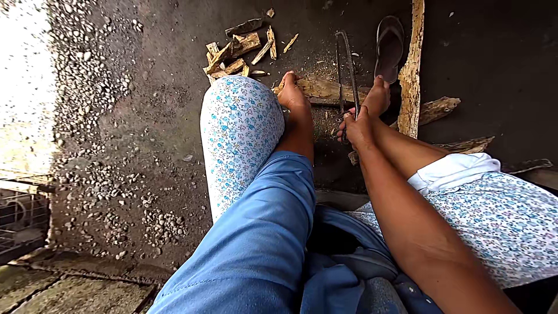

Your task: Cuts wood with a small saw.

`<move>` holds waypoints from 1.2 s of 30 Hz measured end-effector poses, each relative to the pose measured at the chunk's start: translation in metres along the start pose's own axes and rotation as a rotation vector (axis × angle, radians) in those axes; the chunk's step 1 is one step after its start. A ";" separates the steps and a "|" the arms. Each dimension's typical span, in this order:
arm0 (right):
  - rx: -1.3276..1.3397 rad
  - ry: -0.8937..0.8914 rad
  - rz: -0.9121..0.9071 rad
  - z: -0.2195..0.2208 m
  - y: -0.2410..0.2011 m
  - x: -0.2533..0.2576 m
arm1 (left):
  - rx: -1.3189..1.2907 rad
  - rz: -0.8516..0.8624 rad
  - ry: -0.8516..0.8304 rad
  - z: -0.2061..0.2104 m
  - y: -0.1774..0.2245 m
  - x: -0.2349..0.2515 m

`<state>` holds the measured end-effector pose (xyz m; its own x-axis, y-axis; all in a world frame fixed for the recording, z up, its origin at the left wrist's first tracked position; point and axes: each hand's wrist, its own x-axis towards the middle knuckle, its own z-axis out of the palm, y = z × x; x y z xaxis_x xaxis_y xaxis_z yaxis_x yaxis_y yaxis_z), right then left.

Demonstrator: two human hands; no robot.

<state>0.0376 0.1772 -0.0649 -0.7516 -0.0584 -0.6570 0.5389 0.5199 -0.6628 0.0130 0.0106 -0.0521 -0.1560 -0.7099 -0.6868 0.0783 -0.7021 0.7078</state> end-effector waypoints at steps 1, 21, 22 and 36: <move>0.005 0.006 0.005 0.000 0.000 0.000 | 0.001 -0.004 0.009 0.000 0.000 0.000; 0.059 0.009 0.016 0.002 0.002 0.002 | 0.004 -0.010 -0.003 0.000 -0.002 0.002; 0.084 0.008 0.023 0.002 0.003 0.002 | 0.002 -0.007 -0.002 -0.001 -0.002 0.003; 0.236 -0.087 0.052 -0.004 0.004 0.005 | 0.005 0.001 -0.003 0.000 -0.003 0.005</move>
<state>0.0341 0.1828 -0.0695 -0.6904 -0.1153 -0.7142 0.6575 0.3119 -0.6859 0.0117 0.0096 -0.0578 -0.1588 -0.7101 -0.6859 0.0736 -0.7013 0.7090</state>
